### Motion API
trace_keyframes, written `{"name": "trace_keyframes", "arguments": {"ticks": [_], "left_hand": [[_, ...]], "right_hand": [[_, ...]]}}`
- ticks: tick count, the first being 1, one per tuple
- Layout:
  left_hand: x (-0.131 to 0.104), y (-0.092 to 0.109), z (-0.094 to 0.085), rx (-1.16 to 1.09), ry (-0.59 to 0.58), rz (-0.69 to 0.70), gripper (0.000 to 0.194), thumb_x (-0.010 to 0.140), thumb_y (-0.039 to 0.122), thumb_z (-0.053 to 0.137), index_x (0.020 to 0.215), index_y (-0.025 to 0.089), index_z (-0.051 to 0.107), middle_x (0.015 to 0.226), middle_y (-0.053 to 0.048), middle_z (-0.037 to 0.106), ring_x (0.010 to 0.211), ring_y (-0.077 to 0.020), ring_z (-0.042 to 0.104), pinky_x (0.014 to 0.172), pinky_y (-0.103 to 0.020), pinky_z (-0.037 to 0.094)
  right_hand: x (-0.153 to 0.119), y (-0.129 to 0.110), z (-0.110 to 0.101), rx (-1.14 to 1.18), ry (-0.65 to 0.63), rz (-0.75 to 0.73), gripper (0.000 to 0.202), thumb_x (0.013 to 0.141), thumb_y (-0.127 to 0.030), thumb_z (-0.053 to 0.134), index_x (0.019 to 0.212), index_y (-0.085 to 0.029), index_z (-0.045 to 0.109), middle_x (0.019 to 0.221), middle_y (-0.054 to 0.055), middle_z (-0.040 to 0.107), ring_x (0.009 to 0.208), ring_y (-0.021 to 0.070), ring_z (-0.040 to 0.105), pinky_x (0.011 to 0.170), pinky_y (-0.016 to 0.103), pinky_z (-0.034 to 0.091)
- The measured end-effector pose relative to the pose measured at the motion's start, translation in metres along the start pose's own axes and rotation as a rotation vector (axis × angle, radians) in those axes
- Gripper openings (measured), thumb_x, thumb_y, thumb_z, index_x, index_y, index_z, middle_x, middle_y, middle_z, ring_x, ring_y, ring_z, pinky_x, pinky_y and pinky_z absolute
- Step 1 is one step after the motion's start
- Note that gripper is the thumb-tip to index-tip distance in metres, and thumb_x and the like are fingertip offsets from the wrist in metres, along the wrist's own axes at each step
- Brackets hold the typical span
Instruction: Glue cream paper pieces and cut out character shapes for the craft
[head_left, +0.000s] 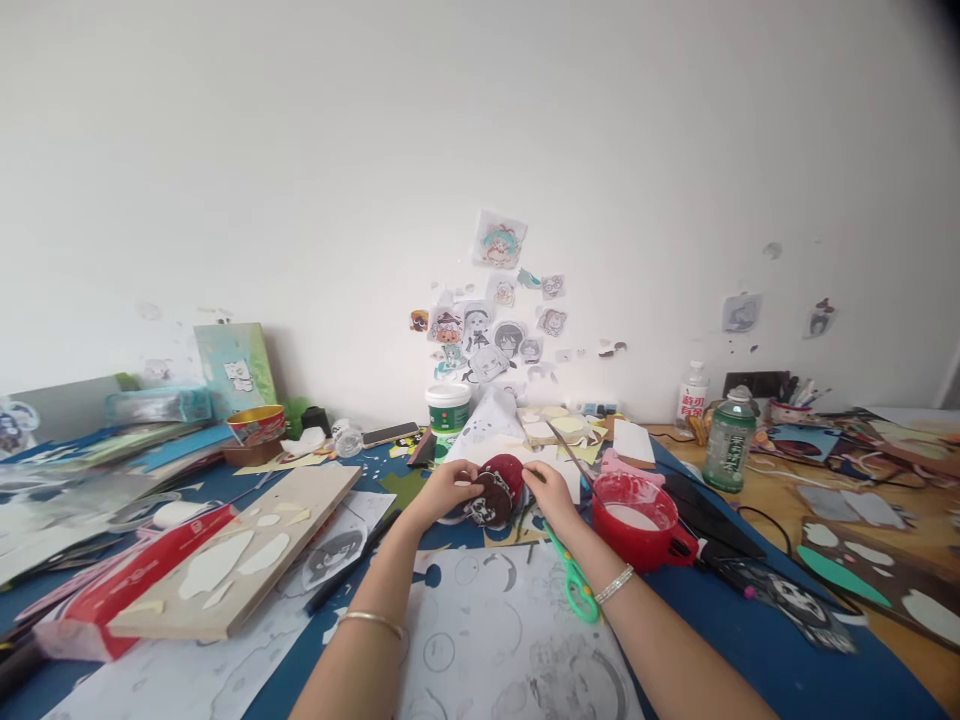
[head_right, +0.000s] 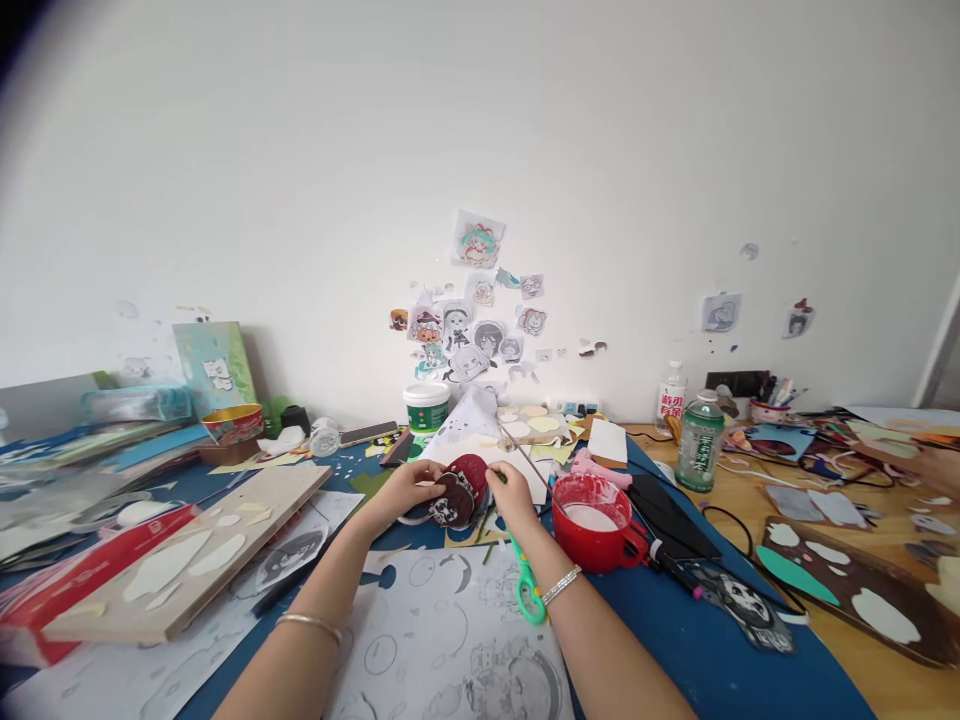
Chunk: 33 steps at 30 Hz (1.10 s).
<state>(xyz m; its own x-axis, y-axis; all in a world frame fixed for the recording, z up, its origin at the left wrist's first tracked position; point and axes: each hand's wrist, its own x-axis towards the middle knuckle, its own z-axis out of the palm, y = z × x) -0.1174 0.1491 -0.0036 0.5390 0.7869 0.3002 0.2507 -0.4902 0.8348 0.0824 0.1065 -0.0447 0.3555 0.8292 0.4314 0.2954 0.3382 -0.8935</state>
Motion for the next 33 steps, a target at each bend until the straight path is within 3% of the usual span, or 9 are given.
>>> {"name": "trace_keyframes", "arguments": {"ticks": [4, 11, 17, 21, 25, 29, 33], "left_hand": [[0.001, -0.007, -0.002, -0.148, 0.060, -0.045, 0.027, 0.066, 0.038, 0.065, 0.073, 0.020, 0.046, 0.068, 0.003, 0.058, 0.066, -0.0136, 0.056, 0.059, -0.023, 0.040], [-0.001, -0.008, -0.004, -0.388, 0.095, -0.124, 0.040, 0.064, 0.045, 0.069, 0.079, 0.021, 0.041, 0.068, 0.003, 0.062, 0.063, -0.0129, 0.058, 0.057, -0.021, 0.041], [-0.005, -0.003, -0.007, -0.521, 0.106, -0.150, 0.040, 0.062, 0.040, 0.074, 0.077, 0.020, 0.042, 0.070, 0.004, 0.061, 0.061, -0.0104, 0.058, 0.055, -0.020, 0.043], [-0.006, 0.003, -0.011, -0.595, 0.127, -0.149, 0.040, 0.058, 0.034, 0.077, 0.074, 0.019, 0.044, 0.066, 0.004, 0.060, 0.059, -0.0099, 0.057, 0.052, -0.019, 0.044], [-0.003, -0.003, -0.020, -0.689, 0.274, -0.146, 0.038, 0.058, 0.033, 0.077, 0.077, 0.019, 0.046, 0.069, 0.003, 0.061, 0.061, -0.0108, 0.059, 0.052, -0.021, 0.047], [0.003, -0.015, -0.029, -0.767, 0.463, -0.168, 0.028, 0.065, 0.025, 0.072, 0.083, 0.020, 0.050, 0.073, 0.002, 0.062, 0.059, -0.0098, 0.059, 0.049, -0.019, 0.048], [0.006, -0.022, -0.031, -0.812, 0.520, -0.203, 0.019, 0.072, 0.017, 0.064, 0.090, 0.018, 0.057, 0.078, -0.001, 0.065, 0.061, -0.0106, 0.061, 0.050, -0.020, 0.049]], "right_hand": [[0.000, 0.000, 0.000, -0.003, -0.007, -0.005, 0.022, 0.066, -0.038, 0.051, 0.070, -0.019, 0.061, 0.080, 0.006, 0.067, 0.084, 0.0245, 0.060, 0.079, 0.035, 0.044], [0.000, 0.003, 0.000, -0.016, -0.025, -0.027, 0.023, 0.069, -0.040, 0.052, 0.073, -0.019, 0.062, 0.083, 0.007, 0.068, 0.085, 0.0247, 0.060, 0.080, 0.036, 0.044], [0.000, 0.008, 0.002, -0.015, -0.050, -0.122, 0.024, 0.069, -0.036, 0.057, 0.086, -0.020, 0.063, 0.093, 0.007, 0.066, 0.091, 0.0226, 0.059, 0.083, 0.035, 0.043], [0.002, 0.007, 0.001, -0.033, -0.046, -0.182, 0.014, 0.065, -0.030, 0.061, 0.074, -0.021, 0.065, 0.086, 0.006, 0.064, 0.088, 0.0229, 0.056, 0.084, 0.037, 0.041], [0.004, 0.007, 0.000, -0.002, -0.030, -0.174, 0.009, 0.062, -0.029, 0.063, 0.066, -0.021, 0.063, 0.082, 0.005, 0.064, 0.088, 0.0239, 0.054, 0.086, 0.038, 0.039], [0.005, 0.008, 0.002, 0.116, -0.004, -0.087, 0.018, 0.065, -0.037, 0.060, 0.071, -0.020, 0.060, 0.077, 0.005, 0.065, 0.082, 0.0231, 0.058, 0.079, 0.036, 0.044], [0.004, 0.004, 0.003, 0.269, 0.009, 0.001, 0.028, 0.065, -0.045, 0.060, 0.075, -0.020, 0.056, 0.073, 0.003, 0.064, 0.065, 0.0185, 0.059, 0.067, 0.032, 0.047]]}}
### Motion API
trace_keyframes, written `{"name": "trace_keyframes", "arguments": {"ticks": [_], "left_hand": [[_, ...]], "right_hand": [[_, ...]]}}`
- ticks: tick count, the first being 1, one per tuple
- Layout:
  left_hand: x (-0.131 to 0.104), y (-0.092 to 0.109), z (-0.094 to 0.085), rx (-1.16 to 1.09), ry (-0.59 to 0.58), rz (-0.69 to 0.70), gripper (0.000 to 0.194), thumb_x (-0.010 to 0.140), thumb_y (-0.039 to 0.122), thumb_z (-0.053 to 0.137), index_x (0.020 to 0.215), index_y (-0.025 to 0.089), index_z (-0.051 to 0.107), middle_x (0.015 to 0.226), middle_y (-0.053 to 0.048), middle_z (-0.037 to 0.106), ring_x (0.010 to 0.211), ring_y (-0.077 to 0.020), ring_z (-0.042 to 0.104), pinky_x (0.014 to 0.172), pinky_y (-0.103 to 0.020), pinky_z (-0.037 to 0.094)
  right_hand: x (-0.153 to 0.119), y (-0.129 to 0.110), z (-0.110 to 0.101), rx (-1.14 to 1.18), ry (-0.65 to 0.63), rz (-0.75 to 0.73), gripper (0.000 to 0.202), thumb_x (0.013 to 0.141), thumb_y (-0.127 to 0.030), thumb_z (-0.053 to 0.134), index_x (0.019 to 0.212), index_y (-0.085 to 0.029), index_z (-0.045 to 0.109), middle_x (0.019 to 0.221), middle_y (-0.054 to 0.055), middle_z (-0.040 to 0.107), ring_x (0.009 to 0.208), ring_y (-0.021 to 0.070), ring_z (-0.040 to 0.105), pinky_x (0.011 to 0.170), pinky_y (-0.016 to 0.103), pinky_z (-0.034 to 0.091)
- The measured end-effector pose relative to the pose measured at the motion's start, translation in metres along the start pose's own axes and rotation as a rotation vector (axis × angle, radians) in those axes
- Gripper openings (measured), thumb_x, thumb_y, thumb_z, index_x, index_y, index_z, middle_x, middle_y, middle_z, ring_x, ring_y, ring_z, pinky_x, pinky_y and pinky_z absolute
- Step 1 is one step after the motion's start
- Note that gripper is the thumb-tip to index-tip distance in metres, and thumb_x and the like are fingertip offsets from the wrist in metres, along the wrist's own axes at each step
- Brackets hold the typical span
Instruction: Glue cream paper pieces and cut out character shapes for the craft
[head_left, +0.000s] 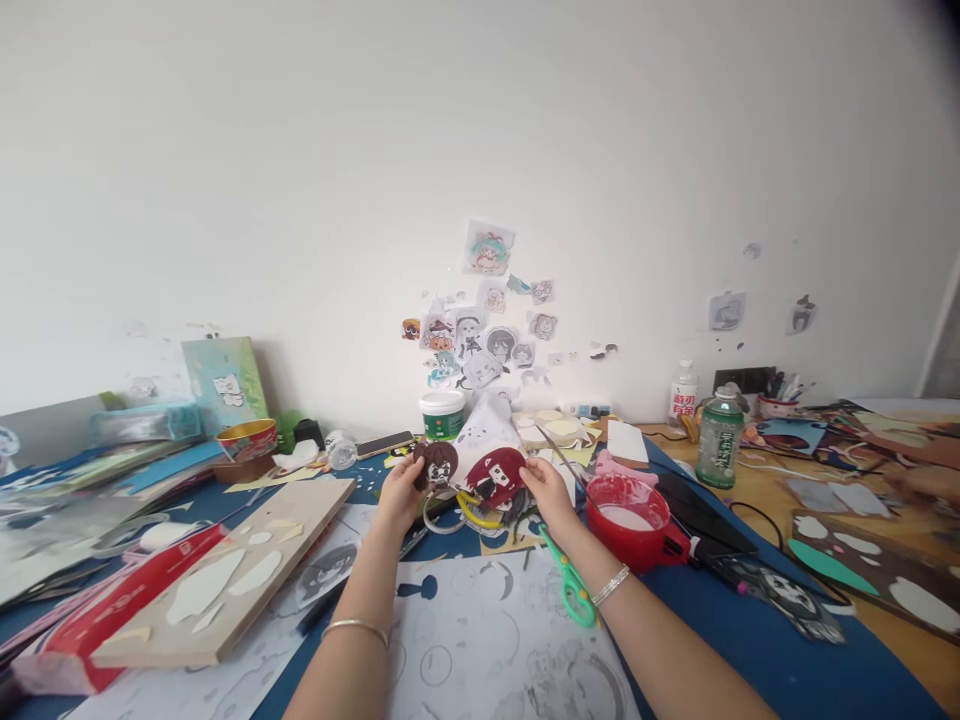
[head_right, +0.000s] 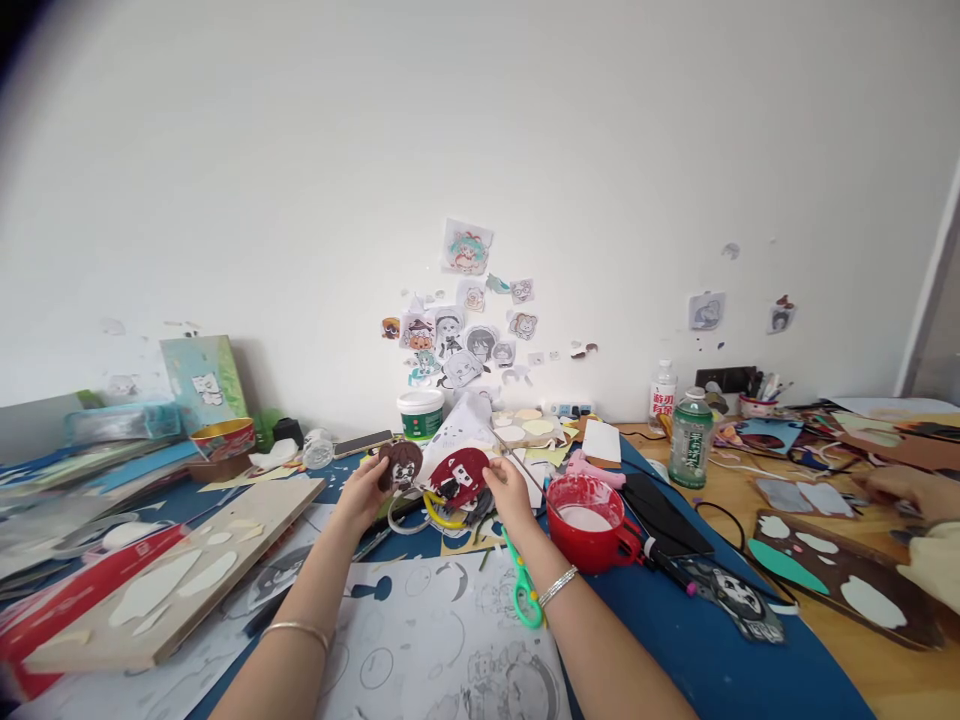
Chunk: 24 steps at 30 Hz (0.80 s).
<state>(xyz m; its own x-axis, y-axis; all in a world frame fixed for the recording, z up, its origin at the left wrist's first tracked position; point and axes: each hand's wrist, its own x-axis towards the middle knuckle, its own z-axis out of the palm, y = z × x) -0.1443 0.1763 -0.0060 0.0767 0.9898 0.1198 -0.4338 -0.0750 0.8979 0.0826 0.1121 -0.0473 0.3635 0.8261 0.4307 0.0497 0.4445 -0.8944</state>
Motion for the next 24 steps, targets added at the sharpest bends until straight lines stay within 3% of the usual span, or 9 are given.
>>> {"name": "trace_keyframes", "arguments": {"ticks": [5, 15, 24], "left_hand": [[-0.001, -0.002, 0.003, 0.002, 0.001, -0.023, 0.019, 0.072, 0.015, 0.064, 0.091, 0.016, 0.060, 0.081, -0.004, 0.066, 0.063, -0.0129, 0.062, 0.049, -0.021, 0.050], [-0.009, 0.003, 0.007, 0.049, -0.039, -0.048, 0.028, 0.069, 0.021, 0.070, 0.094, 0.019, 0.059, 0.087, -0.002, 0.064, 0.067, -0.0116, 0.061, 0.050, -0.021, 0.049], [-0.029, 0.003, 0.021, 0.139, -0.326, -0.222, 0.036, 0.065, 0.028, 0.075, 0.090, 0.023, 0.049, 0.085, -0.001, 0.065, 0.075, -0.0154, 0.063, 0.059, -0.026, 0.053]], "right_hand": [[-0.004, -0.010, -0.001, 0.118, 0.048, 0.091, 0.033, 0.064, -0.047, 0.064, 0.080, -0.020, 0.058, 0.068, 0.000, 0.059, 0.050, 0.0129, 0.051, 0.053, 0.029, 0.045], [-0.008, -0.023, -0.004, 0.186, 0.056, 0.134, 0.036, 0.062, -0.047, 0.067, 0.085, -0.019, 0.061, 0.063, 0.000, 0.057, 0.049, 0.0123, 0.046, 0.050, 0.027, 0.042], [-0.006, -0.020, -0.002, 0.110, 0.039, 0.103, 0.033, 0.061, -0.046, 0.067, 0.078, -0.019, 0.060, 0.061, -0.001, 0.054, 0.046, 0.0111, 0.043, 0.047, 0.026, 0.036]]}}
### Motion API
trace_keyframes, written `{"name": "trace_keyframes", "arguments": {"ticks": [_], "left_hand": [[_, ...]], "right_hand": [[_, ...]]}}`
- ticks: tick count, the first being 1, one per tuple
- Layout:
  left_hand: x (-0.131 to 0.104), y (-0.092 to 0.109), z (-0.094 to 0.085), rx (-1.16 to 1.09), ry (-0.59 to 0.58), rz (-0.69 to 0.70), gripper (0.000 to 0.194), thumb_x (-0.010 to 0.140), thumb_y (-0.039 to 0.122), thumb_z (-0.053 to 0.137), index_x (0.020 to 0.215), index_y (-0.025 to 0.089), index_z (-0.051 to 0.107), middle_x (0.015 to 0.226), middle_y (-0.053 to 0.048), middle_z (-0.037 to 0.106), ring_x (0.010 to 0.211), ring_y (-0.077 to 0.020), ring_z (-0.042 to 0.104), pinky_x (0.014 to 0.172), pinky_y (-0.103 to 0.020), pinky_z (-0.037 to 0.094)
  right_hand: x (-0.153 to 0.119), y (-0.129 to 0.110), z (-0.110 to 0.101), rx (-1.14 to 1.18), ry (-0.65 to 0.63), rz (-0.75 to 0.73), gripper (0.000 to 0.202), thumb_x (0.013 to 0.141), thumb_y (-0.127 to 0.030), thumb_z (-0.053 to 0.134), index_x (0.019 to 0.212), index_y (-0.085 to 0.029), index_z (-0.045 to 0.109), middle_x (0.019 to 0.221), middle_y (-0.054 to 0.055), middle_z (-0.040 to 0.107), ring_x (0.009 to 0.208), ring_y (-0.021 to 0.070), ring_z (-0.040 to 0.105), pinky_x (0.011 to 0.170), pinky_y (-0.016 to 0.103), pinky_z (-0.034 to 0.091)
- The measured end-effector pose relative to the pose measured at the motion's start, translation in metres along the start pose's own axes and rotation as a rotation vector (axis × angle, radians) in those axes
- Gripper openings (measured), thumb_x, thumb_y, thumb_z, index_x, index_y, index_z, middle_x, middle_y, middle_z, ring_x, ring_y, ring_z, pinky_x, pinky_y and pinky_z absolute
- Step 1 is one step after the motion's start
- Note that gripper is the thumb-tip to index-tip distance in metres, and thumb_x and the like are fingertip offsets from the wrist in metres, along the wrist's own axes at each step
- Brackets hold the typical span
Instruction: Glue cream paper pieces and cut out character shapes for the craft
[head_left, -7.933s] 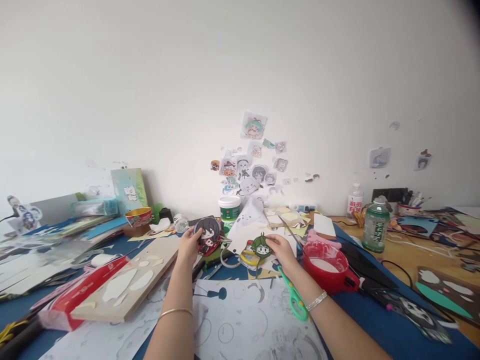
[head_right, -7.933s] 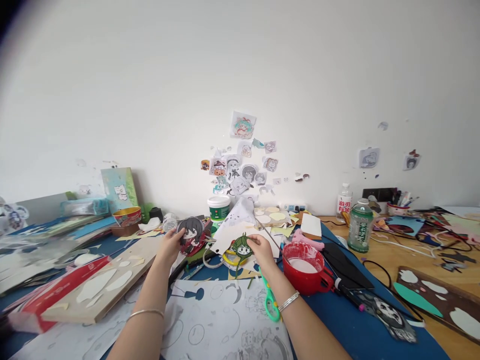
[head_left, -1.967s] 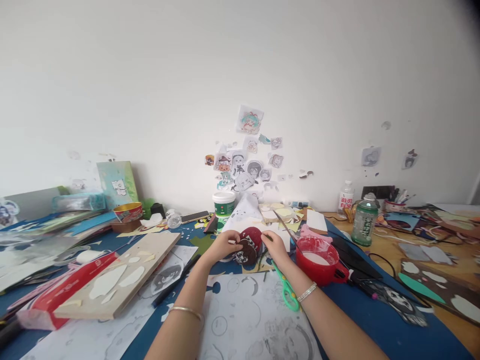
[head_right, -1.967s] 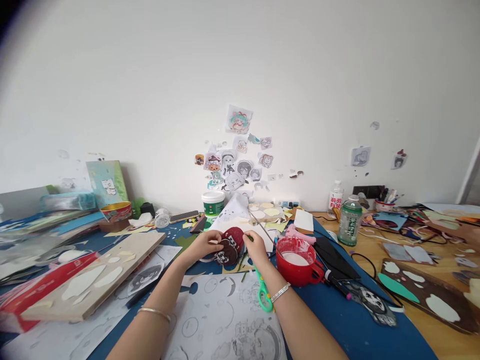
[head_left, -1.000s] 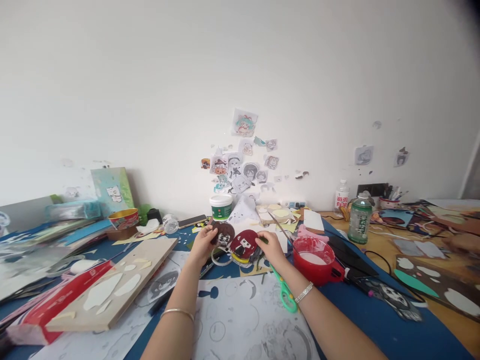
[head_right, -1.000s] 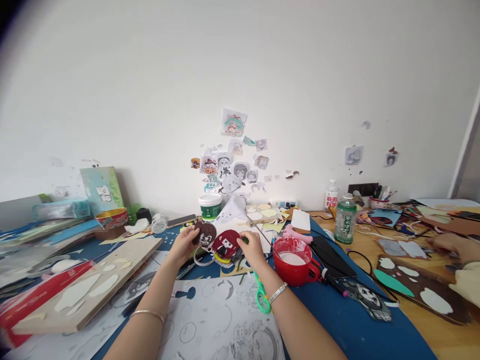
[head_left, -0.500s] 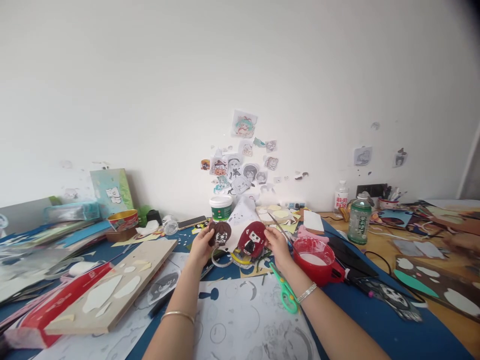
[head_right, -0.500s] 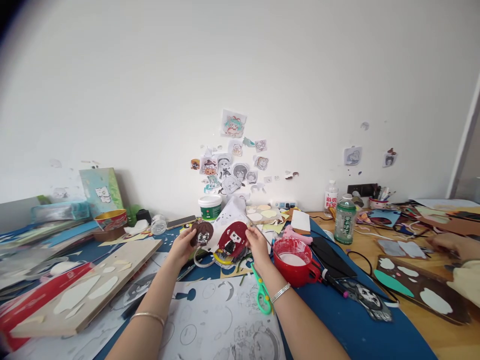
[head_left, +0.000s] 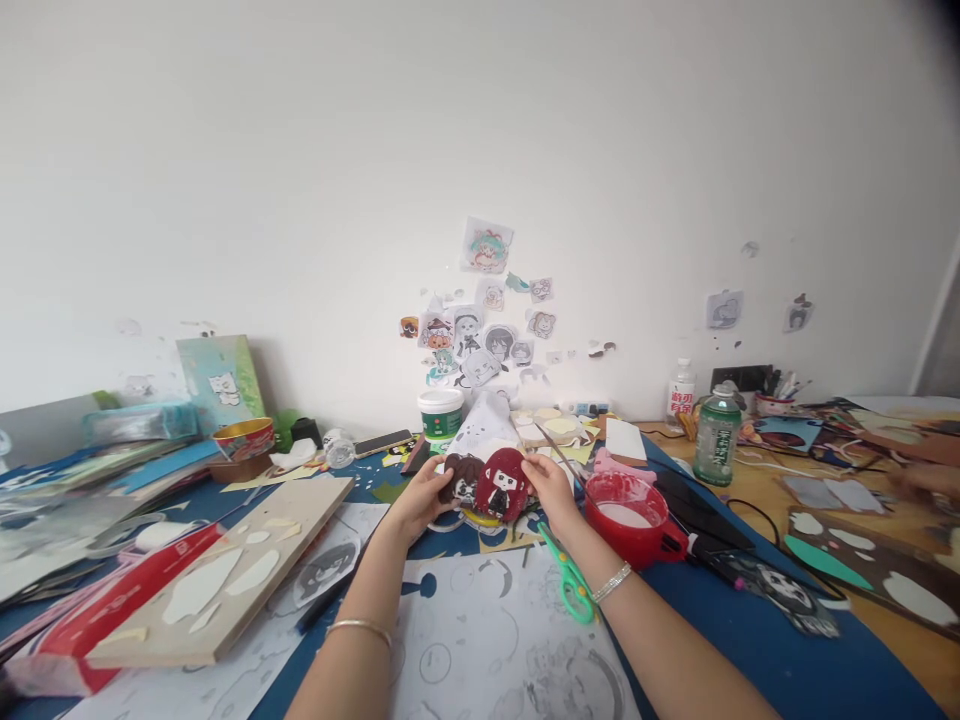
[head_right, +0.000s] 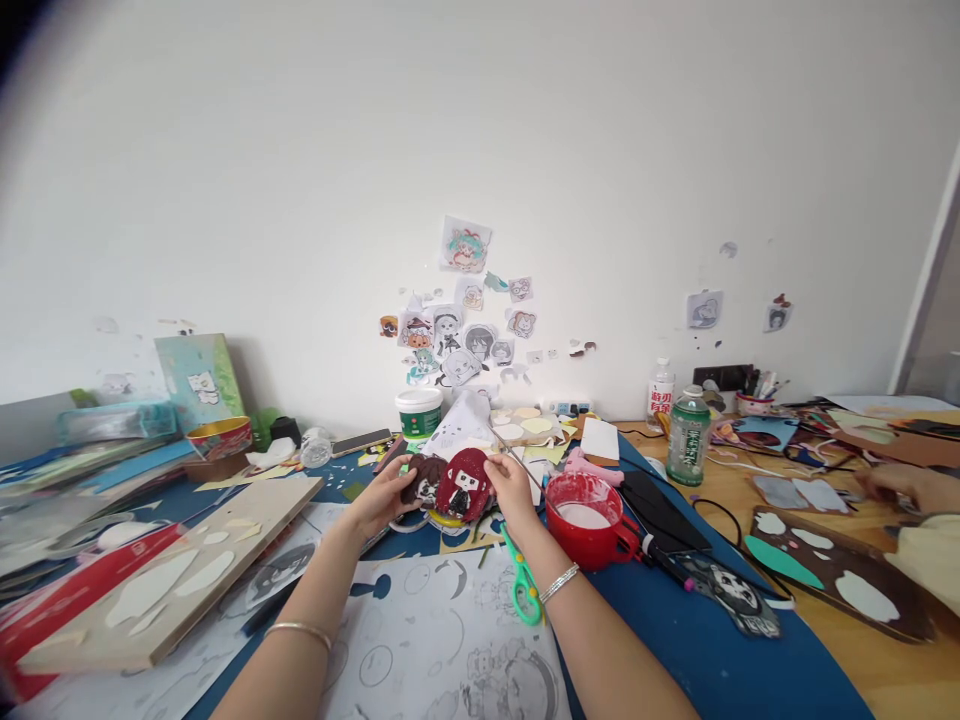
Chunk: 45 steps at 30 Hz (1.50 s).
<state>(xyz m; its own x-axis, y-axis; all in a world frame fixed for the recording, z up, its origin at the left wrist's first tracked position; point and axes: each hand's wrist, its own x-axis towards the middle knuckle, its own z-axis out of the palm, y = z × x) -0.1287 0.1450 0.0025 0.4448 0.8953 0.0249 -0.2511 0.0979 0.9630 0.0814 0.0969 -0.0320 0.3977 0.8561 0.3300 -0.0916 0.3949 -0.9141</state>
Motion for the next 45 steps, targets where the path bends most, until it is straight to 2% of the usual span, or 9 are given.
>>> {"name": "trace_keyframes", "arguments": {"ticks": [7, 11, 15, 26, 33, 35, 40, 45], "left_hand": [[0.000, -0.005, 0.006, 0.060, -0.083, -0.075, 0.044, 0.062, 0.033, 0.077, 0.093, 0.024, 0.048, 0.086, 0.000, 0.064, 0.072, -0.0142, 0.063, 0.058, -0.024, 0.052], [-0.001, -0.009, 0.013, 0.091, -0.140, -0.072, 0.051, 0.062, 0.033, 0.077, 0.105, 0.027, 0.050, 0.087, 0.000, 0.063, 0.069, -0.0125, 0.062, 0.057, -0.023, 0.050], [-0.001, -0.014, 0.019, 0.123, -0.216, -0.075, 0.057, 0.065, 0.034, 0.075, 0.116, 0.028, 0.049, 0.075, 0.001, 0.062, 0.067, -0.0127, 0.061, 0.055, -0.022, 0.049], [0.003, -0.018, 0.015, 0.122, -0.193, -0.067, 0.052, 0.063, 0.035, 0.076, 0.111, 0.028, 0.054, 0.080, 0.001, 0.061, 0.066, -0.0105, 0.059, 0.055, -0.021, 0.049], [-0.004, -0.014, 0.022, 0.160, -0.239, -0.064, 0.054, 0.067, 0.040, 0.072, 0.117, 0.029, 0.053, 0.088, -0.004, 0.065, 0.079, -0.0172, 0.063, 0.062, -0.026, 0.052], [-0.004, -0.015, 0.024, 0.164, -0.258, -0.074, 0.052, 0.066, 0.039, 0.073, 0.114, 0.026, 0.055, 0.089, -0.005, 0.065, 0.079, -0.0175, 0.064, 0.064, -0.028, 0.053], [0.004, -0.022, 0.021, 0.175, -0.191, -0.091, 0.037, 0.061, 0.038, 0.077, 0.087, 0.017, 0.062, 0.073, -0.003, 0.064, 0.060, -0.0122, 0.060, 0.054, -0.023, 0.050], [0.009, -0.021, 0.016, 0.159, -0.052, -0.031, 0.037, 0.060, 0.042, 0.076, 0.085, 0.018, 0.061, 0.068, 0.002, 0.060, 0.056, -0.0074, 0.055, 0.049, -0.016, 0.043]], "right_hand": [[0.000, 0.002, -0.001, -0.056, 0.014, -0.027, 0.032, 0.060, -0.046, 0.066, 0.075, -0.018, 0.062, 0.056, -0.003, 0.051, 0.046, 0.0111, 0.041, 0.048, 0.026, 0.035], [0.000, 0.005, 0.000, -0.068, 0.017, -0.036, 0.031, 0.061, -0.046, 0.065, 0.075, -0.018, 0.062, 0.057, -0.002, 0.055, 0.047, 0.0115, 0.042, 0.048, 0.025, 0.036], [-0.001, 0.004, 0.001, -0.050, -0.006, -0.030, 0.030, 0.063, -0.044, 0.062, 0.079, -0.018, 0.064, 0.060, 0.000, 0.058, 0.048, 0.0123, 0.044, 0.047, 0.025, 0.036], [-0.003, -0.003, 0.002, 0.005, -0.078, -0.012, 0.034, 0.062, -0.043, 0.062, 0.085, -0.017, 0.067, 0.064, 0.000, 0.062, 0.049, 0.0108, 0.044, 0.048, 0.025, 0.037], [-0.001, 0.003, 0.001, 0.015, -0.022, 0.019, 0.034, 0.060, -0.044, 0.065, 0.081, -0.018, 0.066, 0.061, 0.001, 0.061, 0.047, 0.0117, 0.045, 0.046, 0.026, 0.037], [0.001, 0.005, 0.000, 0.020, -0.002, 0.026, 0.033, 0.060, -0.044, 0.064, 0.082, -0.018, 0.065, 0.062, 0.001, 0.061, 0.048, 0.0120, 0.046, 0.048, 0.026, 0.039], [0.000, 0.003, -0.001, 0.001, -0.007, 0.030, 0.034, 0.061, -0.044, 0.063, 0.083, -0.018, 0.064, 0.065, 0.001, 0.062, 0.051, 0.0130, 0.049, 0.052, 0.028, 0.042], [-0.002, 0.000, 0.003, -0.081, -0.060, 0.041, 0.030, 0.059, -0.042, 0.067, 0.077, -0.018, 0.064, 0.062, 0.000, 0.061, 0.043, 0.0101, 0.044, 0.042, 0.024, 0.035]]}}
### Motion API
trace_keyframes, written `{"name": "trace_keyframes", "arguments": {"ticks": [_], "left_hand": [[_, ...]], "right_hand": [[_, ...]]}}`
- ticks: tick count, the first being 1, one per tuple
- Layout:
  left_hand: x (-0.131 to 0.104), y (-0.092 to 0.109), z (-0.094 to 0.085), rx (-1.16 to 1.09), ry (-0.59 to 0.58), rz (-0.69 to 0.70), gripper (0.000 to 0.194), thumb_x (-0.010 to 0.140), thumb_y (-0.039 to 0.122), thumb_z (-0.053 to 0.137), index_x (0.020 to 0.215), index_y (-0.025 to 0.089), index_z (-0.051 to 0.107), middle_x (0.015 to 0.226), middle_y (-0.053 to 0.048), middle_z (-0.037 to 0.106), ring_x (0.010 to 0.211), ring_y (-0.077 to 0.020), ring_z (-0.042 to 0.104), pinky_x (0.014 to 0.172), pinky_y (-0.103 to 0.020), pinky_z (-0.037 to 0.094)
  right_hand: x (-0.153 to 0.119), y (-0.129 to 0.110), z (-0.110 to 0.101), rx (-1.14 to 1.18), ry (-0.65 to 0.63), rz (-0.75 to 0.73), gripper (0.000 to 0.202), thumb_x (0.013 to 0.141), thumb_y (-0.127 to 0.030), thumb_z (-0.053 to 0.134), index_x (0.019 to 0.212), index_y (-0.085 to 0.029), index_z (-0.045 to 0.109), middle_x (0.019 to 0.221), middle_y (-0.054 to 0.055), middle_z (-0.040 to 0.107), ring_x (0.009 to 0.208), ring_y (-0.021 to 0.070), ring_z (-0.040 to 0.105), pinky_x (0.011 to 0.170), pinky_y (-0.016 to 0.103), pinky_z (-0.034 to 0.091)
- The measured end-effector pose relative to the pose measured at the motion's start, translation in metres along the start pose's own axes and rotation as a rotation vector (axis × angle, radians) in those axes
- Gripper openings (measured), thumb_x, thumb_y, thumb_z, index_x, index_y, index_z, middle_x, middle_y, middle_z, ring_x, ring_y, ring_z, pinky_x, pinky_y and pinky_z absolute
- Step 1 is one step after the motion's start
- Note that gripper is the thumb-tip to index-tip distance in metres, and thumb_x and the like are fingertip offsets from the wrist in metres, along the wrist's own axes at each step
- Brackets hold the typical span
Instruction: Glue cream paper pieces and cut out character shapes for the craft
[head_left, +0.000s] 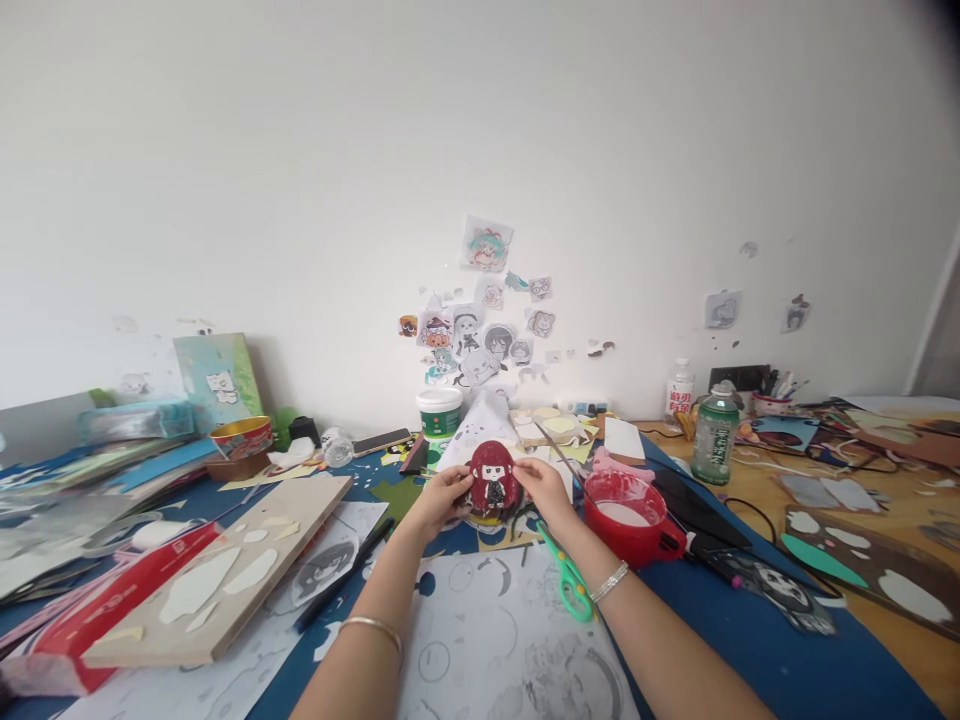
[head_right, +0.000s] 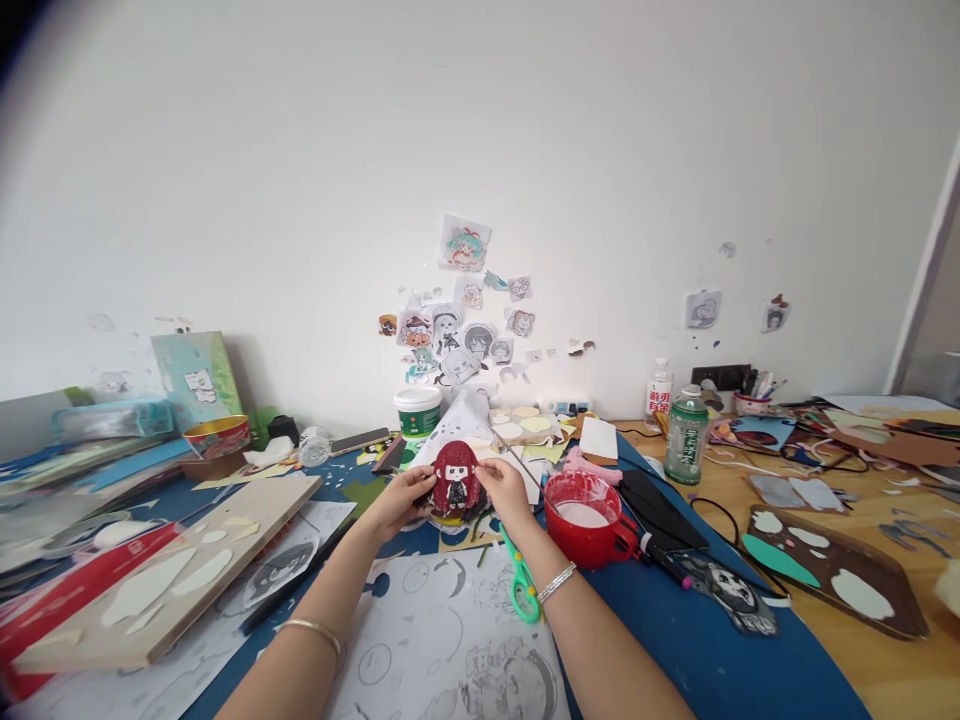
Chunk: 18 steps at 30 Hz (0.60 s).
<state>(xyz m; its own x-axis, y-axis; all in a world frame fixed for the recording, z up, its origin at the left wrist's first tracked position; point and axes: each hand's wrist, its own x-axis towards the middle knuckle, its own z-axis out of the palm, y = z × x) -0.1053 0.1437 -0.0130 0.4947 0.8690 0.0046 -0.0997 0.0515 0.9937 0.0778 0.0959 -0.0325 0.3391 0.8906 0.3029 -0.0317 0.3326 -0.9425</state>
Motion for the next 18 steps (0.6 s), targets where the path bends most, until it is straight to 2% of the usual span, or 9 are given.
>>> {"name": "trace_keyframes", "arguments": {"ticks": [3, 7, 14, 18], "left_hand": [[-0.0007, 0.0031, -0.0002, -0.007, 0.053, 0.016, 0.040, 0.059, 0.043, 0.076, 0.086, 0.019, 0.061, 0.071, 0.001, 0.061, 0.059, -0.0083, 0.055, 0.050, -0.017, 0.043], [-0.0013, 0.0047, 0.0011, -0.014, 0.088, 0.003, 0.043, 0.059, 0.045, 0.076, 0.090, 0.018, 0.063, 0.075, -0.001, 0.063, 0.062, -0.0108, 0.056, 0.050, -0.019, 0.044], [0.0017, 0.0062, -0.0042, -0.066, 0.155, 0.019, 0.046, 0.061, 0.047, 0.073, 0.097, 0.019, 0.063, 0.095, -0.005, 0.063, 0.072, -0.0146, 0.059, 0.054, -0.023, 0.048], [0.0024, 0.0059, -0.0064, -0.080, 0.184, 0.051, 0.047, 0.061, 0.044, 0.075, 0.098, 0.020, 0.062, 0.094, -0.004, 0.062, 0.071, -0.0140, 0.058, 0.055, -0.024, 0.049]], "right_hand": [[-0.0009, 0.0008, 0.0030, -0.034, -0.058, 0.020, 0.026, 0.057, -0.040, 0.068, 0.071, -0.019, 0.062, 0.051, -0.003, 0.056, 0.035, 0.0087, 0.038, 0.036, 0.024, 0.029], [-0.0016, 0.0009, 0.0038, -0.027, -0.085, 0.020, 0.026, 0.057, -0.039, 0.069, 0.070, -0.019, 0.060, 0.044, -0.006, 0.051, 0.034, 0.0096, 0.040, 0.037, 0.024, 0.031], [-0.0006, 0.0000, 0.0006, 0.056, -0.047, 0.023, 0.035, 0.055, -0.045, 0.071, 0.075, -0.019, 0.058, 0.050, -0.006, 0.051, 0.042, 0.0106, 0.047, 0.044, 0.025, 0.041], [0.0022, 0.0028, -0.0003, 0.118, -0.020, 0.040, 0.042, 0.054, -0.049, 0.071, 0.079, -0.019, 0.057, 0.052, -0.007, 0.050, 0.045, 0.0106, 0.048, 0.047, 0.026, 0.044]]}}
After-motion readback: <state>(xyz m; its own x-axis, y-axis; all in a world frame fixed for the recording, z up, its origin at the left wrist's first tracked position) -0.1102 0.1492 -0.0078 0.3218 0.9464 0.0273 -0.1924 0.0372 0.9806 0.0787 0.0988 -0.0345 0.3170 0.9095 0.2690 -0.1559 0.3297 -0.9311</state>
